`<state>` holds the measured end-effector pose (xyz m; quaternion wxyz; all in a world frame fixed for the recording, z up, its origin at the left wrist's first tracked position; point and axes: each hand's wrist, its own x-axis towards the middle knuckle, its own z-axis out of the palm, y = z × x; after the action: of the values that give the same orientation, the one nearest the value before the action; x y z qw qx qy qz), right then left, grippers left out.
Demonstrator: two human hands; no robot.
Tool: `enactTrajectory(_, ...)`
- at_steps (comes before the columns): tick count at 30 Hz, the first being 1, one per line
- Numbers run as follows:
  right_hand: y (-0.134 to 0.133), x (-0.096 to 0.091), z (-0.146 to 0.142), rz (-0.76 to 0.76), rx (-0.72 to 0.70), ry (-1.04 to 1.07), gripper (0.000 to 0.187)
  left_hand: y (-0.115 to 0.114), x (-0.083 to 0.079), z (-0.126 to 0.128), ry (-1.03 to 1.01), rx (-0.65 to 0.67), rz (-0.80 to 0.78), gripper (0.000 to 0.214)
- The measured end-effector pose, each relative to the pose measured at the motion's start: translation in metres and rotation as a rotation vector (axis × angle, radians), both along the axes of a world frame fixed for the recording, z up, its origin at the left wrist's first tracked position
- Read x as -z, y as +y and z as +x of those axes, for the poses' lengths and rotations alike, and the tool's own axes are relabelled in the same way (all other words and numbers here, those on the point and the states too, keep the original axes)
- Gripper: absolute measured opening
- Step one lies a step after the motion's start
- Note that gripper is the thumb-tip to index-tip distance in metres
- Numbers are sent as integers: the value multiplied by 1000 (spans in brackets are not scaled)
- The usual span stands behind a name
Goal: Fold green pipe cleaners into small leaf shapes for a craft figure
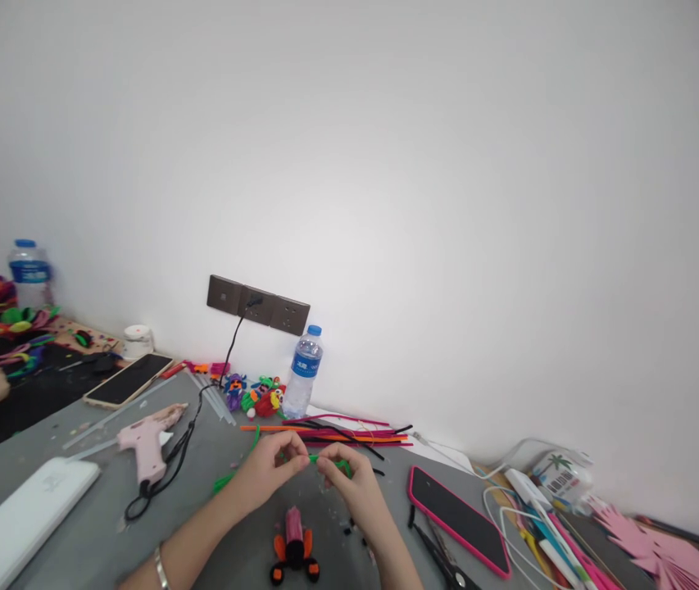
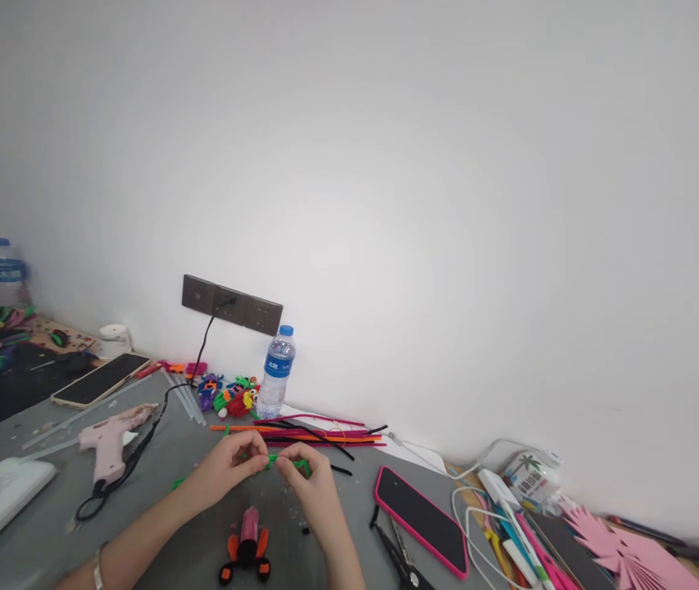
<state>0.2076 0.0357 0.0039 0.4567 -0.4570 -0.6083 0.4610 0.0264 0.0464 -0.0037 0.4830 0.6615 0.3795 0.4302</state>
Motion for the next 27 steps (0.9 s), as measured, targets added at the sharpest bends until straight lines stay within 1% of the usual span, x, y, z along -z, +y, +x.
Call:
enactTrajectory(3,-1,-1,0,26,-16,-43,28,0,0,0,-31,58,-27,20)
enactTrajectory(7,-5,-3,1,3,-65,-109,21,1,1,-2,2,135,-80,17)
enactTrajectory(11,-9,-6,1,-3,-123,-173,15,4,4,-4,77,160,-82,16)
enactTrajectory(13,-9,-6,0,-5,-133,-195,14,5,6,-4,93,170,-112,17)
enactTrajectory(16,-9,-3,-2,-9,-135,-193,16,7,9,-3,104,166,-155,20)
enactTrajectory(19,-7,0,-2,0,-104,-151,20,6,8,-3,105,149,-192,20)
enactTrajectory(23,-4,2,-2,26,-60,-91,27,1,2,-3,69,147,-252,23)
enactTrajectory(27,-2,4,-3,40,-33,-30,31,-4,-3,-1,-14,166,-335,26)
